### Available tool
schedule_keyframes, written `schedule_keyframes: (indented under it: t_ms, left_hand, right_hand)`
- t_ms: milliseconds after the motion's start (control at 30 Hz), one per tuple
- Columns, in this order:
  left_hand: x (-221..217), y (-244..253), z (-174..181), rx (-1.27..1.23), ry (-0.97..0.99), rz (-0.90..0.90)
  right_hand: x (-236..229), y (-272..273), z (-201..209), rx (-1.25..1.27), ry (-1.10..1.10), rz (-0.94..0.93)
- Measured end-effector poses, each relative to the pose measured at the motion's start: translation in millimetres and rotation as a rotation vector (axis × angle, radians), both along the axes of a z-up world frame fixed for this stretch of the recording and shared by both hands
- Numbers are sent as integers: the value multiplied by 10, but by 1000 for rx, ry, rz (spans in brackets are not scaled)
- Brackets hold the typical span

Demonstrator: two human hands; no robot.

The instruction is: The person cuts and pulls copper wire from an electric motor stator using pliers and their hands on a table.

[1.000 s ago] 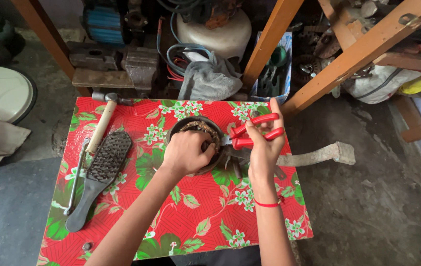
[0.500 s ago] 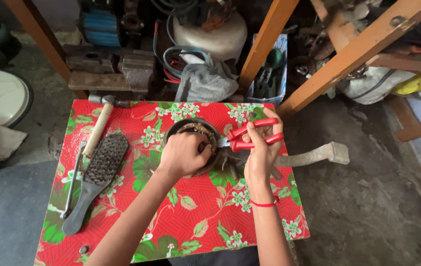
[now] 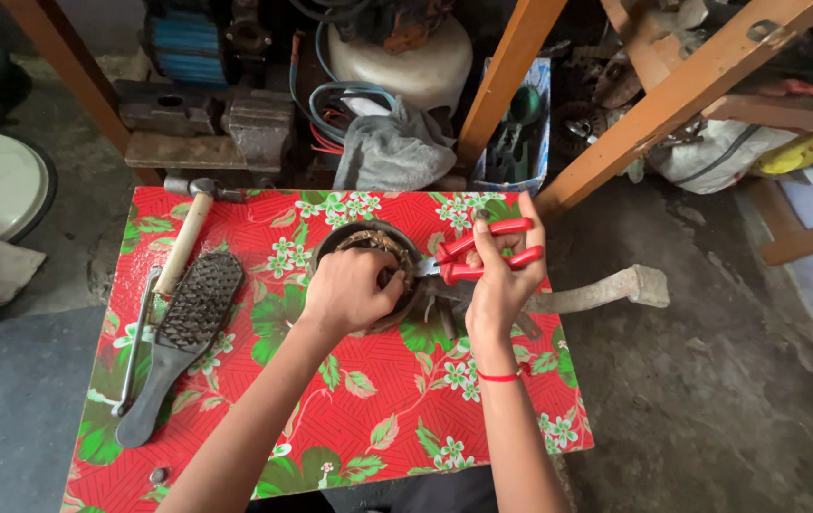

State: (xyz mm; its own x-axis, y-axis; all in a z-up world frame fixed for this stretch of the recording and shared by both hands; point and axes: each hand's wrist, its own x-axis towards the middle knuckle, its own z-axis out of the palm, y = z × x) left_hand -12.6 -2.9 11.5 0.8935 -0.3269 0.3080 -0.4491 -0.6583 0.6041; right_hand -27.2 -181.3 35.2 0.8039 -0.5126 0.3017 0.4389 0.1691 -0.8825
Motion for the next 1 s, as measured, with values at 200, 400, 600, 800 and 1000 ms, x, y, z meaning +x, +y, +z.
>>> schedule_keyframes:
  t_ms: [200,400,600,800,1000]
  left_hand:
    - [15,5,-19,-7,-20,-4]
    - [22,0,-20,-7,-8,9]
    - [6,9,-30,-7,7,9]
    - [154,107,-86,-38,-37,-81]
    - [434,223,-152,58,-152,-299]
  right_hand:
    - [-2,0,62,-12,101,-66]
    - [93,-148,-199,-110,86,29]
    - [245,-424,-484,252,253,252]
    - [238,-434,-521,293,75,365]
    - [-19,-321,-226,247,-34,375]
